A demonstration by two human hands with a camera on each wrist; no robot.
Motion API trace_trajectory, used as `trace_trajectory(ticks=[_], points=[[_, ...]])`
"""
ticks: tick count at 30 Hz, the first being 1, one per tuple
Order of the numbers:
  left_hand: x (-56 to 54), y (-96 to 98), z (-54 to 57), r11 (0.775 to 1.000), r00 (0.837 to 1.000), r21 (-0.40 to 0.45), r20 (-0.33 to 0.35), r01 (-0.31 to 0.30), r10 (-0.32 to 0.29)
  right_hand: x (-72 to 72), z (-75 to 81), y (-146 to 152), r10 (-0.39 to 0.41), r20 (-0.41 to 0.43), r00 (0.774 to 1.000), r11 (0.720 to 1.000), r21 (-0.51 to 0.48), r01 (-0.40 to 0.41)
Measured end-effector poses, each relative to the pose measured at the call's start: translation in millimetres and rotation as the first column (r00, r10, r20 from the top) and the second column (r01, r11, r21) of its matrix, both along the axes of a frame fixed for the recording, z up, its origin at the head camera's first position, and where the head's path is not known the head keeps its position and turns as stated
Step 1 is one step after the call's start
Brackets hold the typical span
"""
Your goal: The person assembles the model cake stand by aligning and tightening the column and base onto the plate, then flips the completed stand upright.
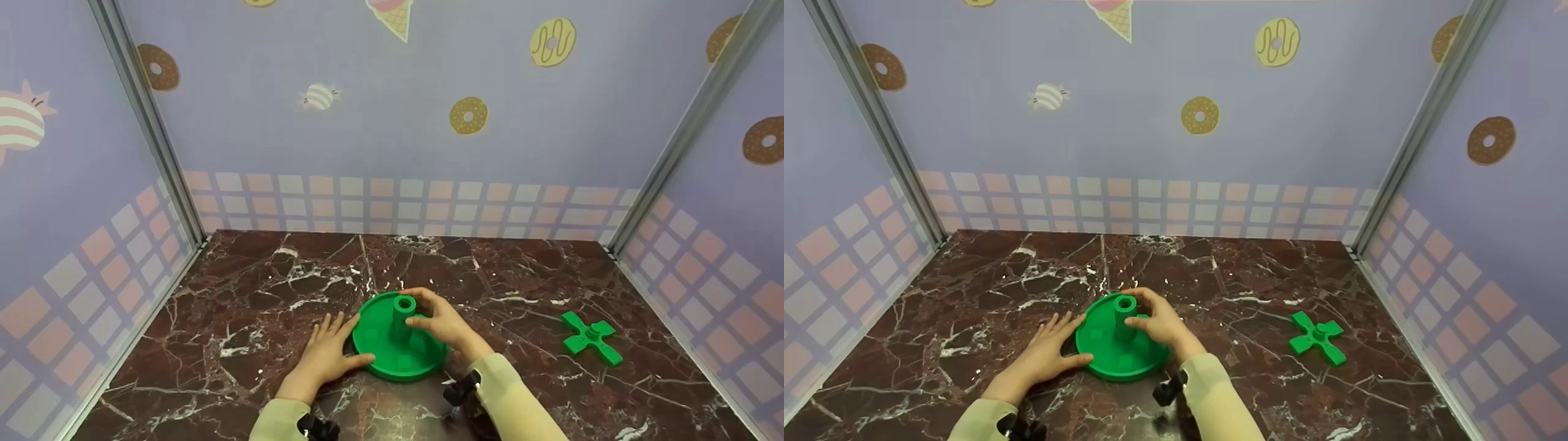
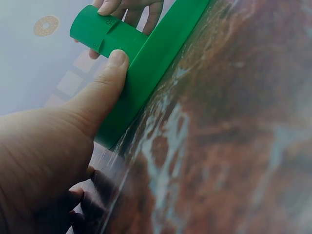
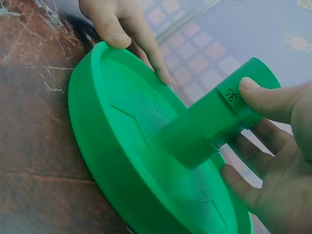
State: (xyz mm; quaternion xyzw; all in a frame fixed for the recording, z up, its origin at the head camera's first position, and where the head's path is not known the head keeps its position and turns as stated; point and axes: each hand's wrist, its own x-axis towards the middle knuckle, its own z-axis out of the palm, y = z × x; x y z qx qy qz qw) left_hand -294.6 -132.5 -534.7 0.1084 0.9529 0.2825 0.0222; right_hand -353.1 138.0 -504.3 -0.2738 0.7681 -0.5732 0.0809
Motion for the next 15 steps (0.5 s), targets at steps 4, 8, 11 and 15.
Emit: trace_trajectory(ticks=[4, 8, 11, 15], points=[[-0.1, 0.1, -0.1, 1.000, 1.000, -0.004, 0.000, -0.001, 0.001, 1.5, -1.9, -2.3, -0.044, -0.003, 0.999, 0.999, -0.004, 0.044], [-0.1, 0.3, -0.2, 1.000, 1.000, -0.005, -0.004, 0.001, -0.001, 2.2, -3.6, -4.2, -0.083, -0.039, 0.996, 0.996, -0.015, 0.082], [-0.1, 0.3, -0.1, 1.000, 1.000, -0.001, -0.007, 0.002, -0.002, 2.2, -4.6, -5.7, -0.107, -0.071, 0.992, 0.994, -0.023, 0.106], [0.1, 0.2, -0.1, 1.000, 1.000, 0.001, -0.008, 0.002, -0.002, 2.7, -6.4, -8.1, -0.139, -0.097, 0.986, 0.990, -0.021, 0.138]])
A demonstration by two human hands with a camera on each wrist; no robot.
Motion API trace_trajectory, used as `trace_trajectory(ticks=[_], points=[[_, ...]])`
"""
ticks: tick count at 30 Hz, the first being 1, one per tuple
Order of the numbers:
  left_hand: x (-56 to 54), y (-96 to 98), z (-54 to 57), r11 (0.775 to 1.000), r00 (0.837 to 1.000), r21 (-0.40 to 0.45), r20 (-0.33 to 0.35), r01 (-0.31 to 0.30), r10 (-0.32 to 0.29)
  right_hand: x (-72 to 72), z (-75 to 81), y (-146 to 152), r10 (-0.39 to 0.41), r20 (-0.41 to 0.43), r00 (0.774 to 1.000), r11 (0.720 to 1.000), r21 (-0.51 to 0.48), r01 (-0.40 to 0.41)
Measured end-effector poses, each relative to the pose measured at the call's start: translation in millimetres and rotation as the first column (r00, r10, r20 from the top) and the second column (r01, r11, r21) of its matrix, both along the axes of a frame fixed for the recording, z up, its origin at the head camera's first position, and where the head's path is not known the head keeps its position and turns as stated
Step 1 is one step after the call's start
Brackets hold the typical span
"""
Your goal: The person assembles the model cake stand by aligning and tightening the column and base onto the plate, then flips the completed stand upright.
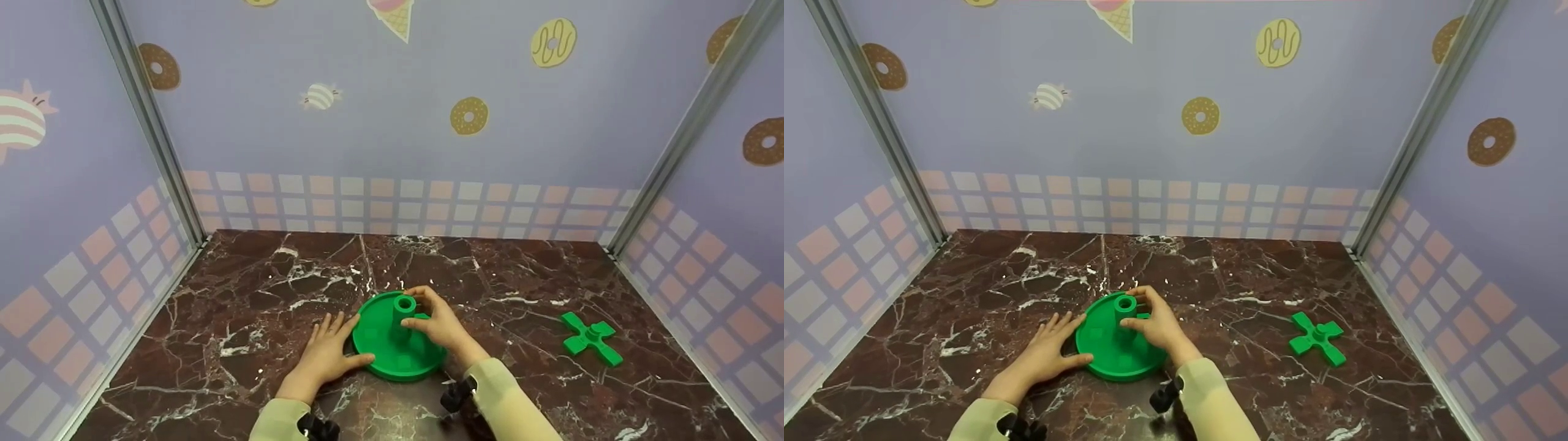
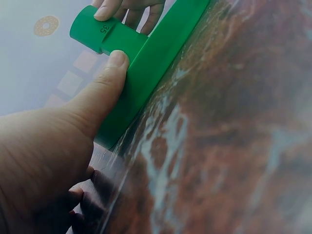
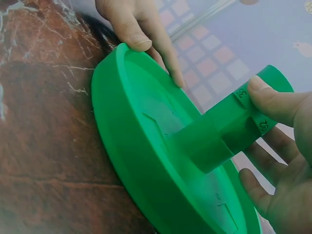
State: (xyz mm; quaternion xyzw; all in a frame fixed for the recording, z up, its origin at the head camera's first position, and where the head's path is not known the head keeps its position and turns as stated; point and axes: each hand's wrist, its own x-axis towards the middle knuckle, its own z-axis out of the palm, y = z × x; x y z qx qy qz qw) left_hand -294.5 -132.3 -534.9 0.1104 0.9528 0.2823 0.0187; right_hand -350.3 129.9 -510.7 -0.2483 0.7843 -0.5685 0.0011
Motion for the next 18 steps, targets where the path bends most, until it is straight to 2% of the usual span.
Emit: trace_trajectory(ticks=[7, 12, 18], points=[[1.9, -0.1, -0.2, 1.000, 1.000, 0.020, -0.010, 0.004, -0.004, 5.8, -2.9, -6, -0.075, -0.009, 0.997, 0.997, -0.025, 0.074], [2.7, 0.0, 0.4, 1.000, 1.000, 0.026, -0.013, 0.002, -0.001, 8.5, -4.6, -10, -0.132, -0.022, 0.991, 0.991, 0.010, 0.132], [2.7, -0.1, 1.6, 1.000, 1.000, 0.020, -0.013, 0.004, -0.003, 10.4, -6.8, -13, -0.149, -0.048, 0.988, 0.989, 0.006, 0.149]])
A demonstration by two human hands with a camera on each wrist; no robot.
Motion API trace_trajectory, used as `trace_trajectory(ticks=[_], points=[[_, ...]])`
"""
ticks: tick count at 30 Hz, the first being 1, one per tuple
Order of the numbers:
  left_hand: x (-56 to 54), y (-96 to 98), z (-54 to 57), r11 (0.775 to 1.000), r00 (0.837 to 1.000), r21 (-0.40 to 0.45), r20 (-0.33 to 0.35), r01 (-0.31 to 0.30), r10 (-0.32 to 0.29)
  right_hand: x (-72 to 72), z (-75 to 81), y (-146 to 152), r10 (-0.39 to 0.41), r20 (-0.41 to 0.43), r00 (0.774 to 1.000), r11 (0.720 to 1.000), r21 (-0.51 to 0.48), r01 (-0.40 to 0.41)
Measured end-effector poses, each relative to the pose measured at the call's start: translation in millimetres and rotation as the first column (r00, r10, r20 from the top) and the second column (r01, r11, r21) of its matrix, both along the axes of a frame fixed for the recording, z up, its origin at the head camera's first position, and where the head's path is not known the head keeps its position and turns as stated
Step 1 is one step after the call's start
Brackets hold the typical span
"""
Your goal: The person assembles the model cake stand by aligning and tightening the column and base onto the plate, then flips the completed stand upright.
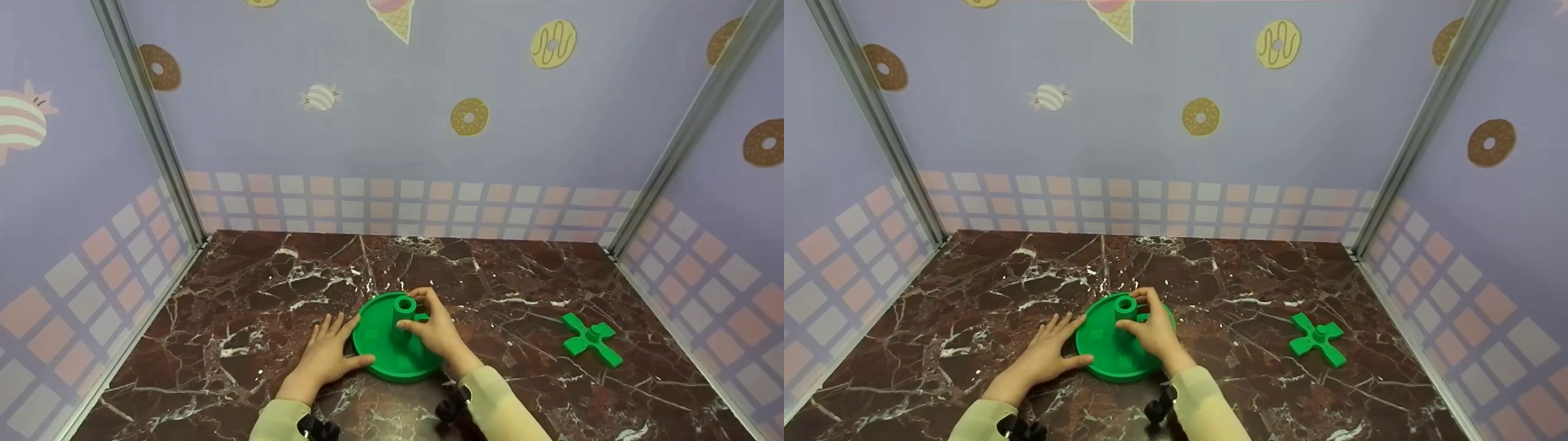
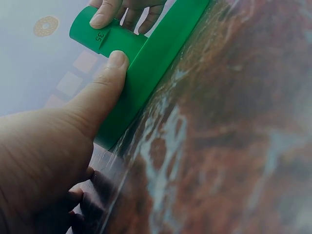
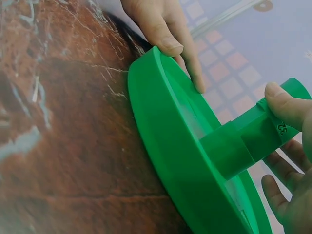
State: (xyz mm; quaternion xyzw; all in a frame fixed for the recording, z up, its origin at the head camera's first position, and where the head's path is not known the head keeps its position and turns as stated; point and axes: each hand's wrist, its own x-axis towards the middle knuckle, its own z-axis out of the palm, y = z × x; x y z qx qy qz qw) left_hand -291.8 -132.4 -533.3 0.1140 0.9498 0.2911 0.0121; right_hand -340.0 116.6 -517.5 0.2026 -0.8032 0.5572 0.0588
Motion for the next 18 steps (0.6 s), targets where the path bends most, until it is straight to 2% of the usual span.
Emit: trace_trajectory(ticks=[9, 18], points=[[0.0, -0.2, -0.4, 1.000, 1.000, -0.004, -0.010, 0.003, -0.004, 2.9, -5.2, -1.5, -0.019, -0.044, 0.999, 0.999, -0.052, 0.017], [0.1, 0.6, 0.5, 1.000, 1.000, -0.004, 0.003, -0.003, 0.003, 6.3, -5.7, -4.2, -0.079, -0.039, 0.996, 0.995, -0.059, 0.076]])
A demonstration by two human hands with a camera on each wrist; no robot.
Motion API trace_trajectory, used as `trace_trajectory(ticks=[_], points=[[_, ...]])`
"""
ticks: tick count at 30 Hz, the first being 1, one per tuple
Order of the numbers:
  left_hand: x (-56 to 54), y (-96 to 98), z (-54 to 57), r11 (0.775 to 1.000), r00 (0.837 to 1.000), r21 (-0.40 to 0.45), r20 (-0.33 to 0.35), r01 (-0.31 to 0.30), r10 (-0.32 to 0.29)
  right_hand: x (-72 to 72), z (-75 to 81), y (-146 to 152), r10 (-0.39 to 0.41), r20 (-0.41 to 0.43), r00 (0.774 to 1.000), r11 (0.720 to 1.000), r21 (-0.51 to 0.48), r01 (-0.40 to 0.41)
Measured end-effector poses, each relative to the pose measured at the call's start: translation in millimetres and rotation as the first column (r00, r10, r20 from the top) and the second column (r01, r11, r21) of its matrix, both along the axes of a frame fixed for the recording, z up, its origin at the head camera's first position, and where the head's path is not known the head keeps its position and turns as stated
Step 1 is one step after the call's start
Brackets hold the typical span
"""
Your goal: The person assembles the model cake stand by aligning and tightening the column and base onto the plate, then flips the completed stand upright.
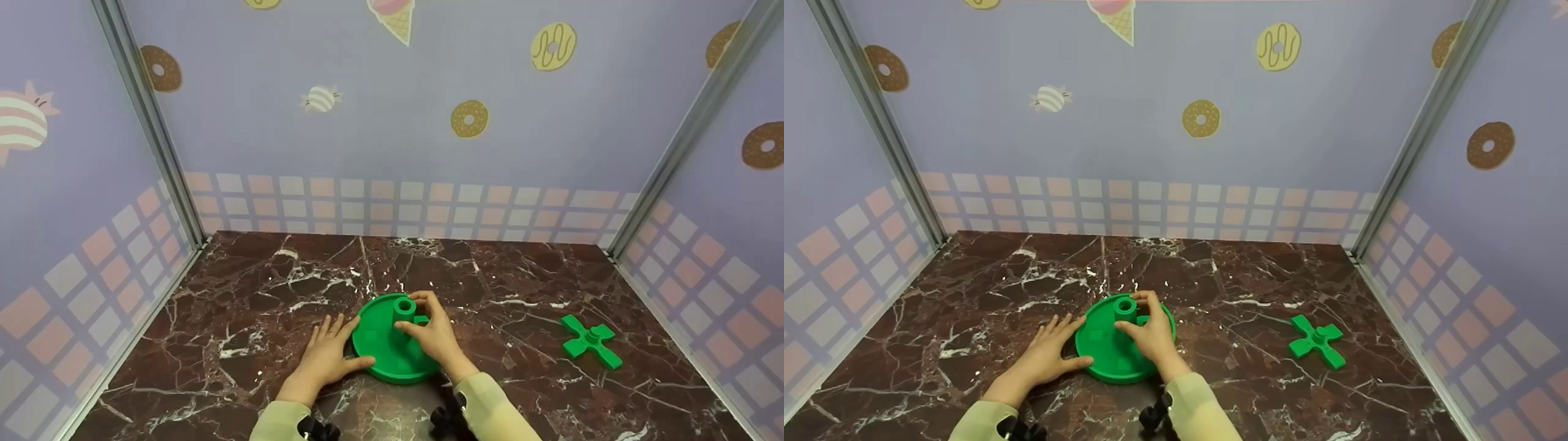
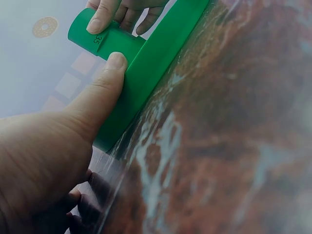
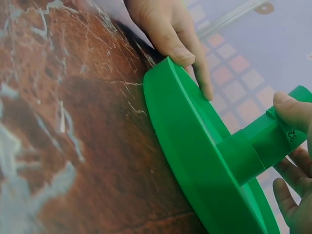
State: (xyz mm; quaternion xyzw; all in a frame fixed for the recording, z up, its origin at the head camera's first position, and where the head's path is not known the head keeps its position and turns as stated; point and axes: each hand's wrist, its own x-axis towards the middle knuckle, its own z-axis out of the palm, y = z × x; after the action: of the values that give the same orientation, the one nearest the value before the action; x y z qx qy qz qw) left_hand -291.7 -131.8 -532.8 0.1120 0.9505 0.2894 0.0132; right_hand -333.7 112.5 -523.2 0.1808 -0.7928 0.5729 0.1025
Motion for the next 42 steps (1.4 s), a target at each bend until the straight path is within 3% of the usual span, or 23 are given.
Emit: trace_trajectory(ticks=[11, 25, 29, 36, 42], points=[[0.1, 0.9, -1.3, 1.000, 1.000, -0.006, -0.011, -0.003, 0.003, 1.6, -1.5, -6, -0.046, 0.006, 0.999, 0.998, -0.041, 0.046], [0.1, 0.9, -2.2, 1.000, 1.000, -0.004, -0.002, -0.004, 0.004, 4.2, -2.5, -4, -0.056, -0.004, 0.998, 0.998, -0.006, 0.056], [0.1, 1.2, -1.8, 1.000, 1.000, 0.001, 0.004, -0.003, 0.003, 4.4, -2.1, -1, -0.025, -0.010, 1.000, 1.000, -0.004, 0.025], [-1.5, 1.3, -0.9, 1.000, 1.000, 0.011, 0.002, 0.002, -0.002, 6.2, 1.8, 20, 0.107, -0.002, 0.994, 0.993, -0.050, -0.107], [-1.3, -0.4, -1.8, 1.000, 1.000, 0.021, 0.001, 0.011, -0.011, 7.2, 7.4, 46, 0.110, -0.013, 0.994, 0.991, -0.074, -0.111]])
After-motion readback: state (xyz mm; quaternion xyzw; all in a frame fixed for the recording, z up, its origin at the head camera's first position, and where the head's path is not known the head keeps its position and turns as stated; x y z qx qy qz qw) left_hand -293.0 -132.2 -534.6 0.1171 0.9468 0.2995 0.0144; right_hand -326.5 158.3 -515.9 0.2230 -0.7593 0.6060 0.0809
